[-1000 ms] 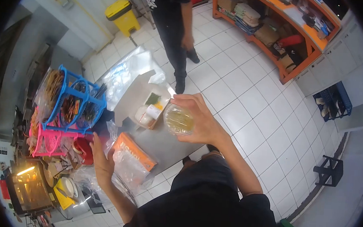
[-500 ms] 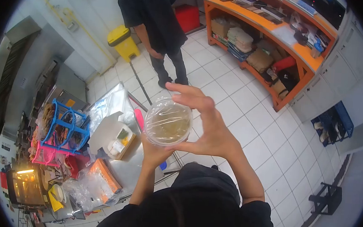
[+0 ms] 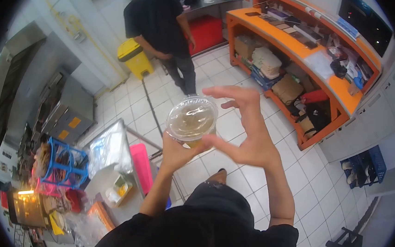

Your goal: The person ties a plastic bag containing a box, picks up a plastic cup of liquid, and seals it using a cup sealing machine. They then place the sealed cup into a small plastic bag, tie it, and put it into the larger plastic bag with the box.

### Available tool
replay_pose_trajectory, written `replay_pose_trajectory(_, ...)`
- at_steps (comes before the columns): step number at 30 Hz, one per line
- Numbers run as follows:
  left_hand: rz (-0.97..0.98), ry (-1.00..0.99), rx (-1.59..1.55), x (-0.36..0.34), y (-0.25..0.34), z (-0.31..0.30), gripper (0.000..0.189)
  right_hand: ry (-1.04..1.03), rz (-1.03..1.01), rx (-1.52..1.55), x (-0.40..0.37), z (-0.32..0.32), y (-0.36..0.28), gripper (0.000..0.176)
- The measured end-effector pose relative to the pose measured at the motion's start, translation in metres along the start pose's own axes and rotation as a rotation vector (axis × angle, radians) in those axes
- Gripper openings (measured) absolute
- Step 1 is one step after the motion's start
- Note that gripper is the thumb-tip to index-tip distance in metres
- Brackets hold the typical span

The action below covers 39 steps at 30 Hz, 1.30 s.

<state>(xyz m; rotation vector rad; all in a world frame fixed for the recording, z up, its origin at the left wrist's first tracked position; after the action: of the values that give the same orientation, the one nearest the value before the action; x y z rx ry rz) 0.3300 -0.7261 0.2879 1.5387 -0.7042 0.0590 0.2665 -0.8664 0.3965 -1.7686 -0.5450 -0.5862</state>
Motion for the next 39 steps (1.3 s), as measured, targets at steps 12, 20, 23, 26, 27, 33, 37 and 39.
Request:
replay_pose_trajectory(12,0.127,-0.159,-0.191,0.218,-0.012,0.038,0.059,-0.04,0.112,0.21,0.145,-0.095,0.116,0.054)
replay_pose_trajectory(20,0.014,-0.246,-0.249,0.243,-0.041,0.046,0.066,0.001,0.191,0.122,0.164,-0.111,0.136,0.054)
replay_pose_trajectory(23,-0.043,-0.286,-0.298,0.249,-0.056,0.046,0.069,0.005,0.212,0.12,0.17,-0.11,0.144,0.054)
replay_pose_trajectory(26,-0.06,-0.302,-0.301,0.256,-0.063,0.039,0.07,0.0,0.237,0.134,0.178,-0.106,0.15,0.054)
replay_pose_trajectory(27,-0.063,-0.315,-0.291,0.259,-0.065,0.037,0.071,-0.007,0.25,0.142,0.182,-0.104,0.153,0.054)
replay_pose_trajectory(33,-0.094,-0.312,-0.301,0.284,-0.08,0.009,0.071,0.16,0.153,-0.106,0.208,-0.107,0.148,0.062)
replay_pose_trajectory(37,-0.059,-0.265,-0.279,0.312,-0.091,-0.012,0.07,0.28,0.087,-0.212,0.221,-0.133,0.144,0.065)
replay_pose_trajectory(39,-0.095,-0.261,-0.305,0.327,-0.099,-0.019,0.07,0.367,0.028,-0.233,0.226,-0.153,0.145,0.061)
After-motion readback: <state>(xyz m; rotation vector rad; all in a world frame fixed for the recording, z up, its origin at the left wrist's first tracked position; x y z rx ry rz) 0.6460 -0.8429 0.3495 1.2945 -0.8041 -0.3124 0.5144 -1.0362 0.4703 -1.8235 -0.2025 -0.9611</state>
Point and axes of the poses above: each hand's wrist, its own x-axis towards the middle knuckle, its own z-axis out of the palm, y = z × x, the point moved 10 cm from there along x, towards the middle knuckle, and after that the axes turned 9 degrees about z, right-handed, at the moved point
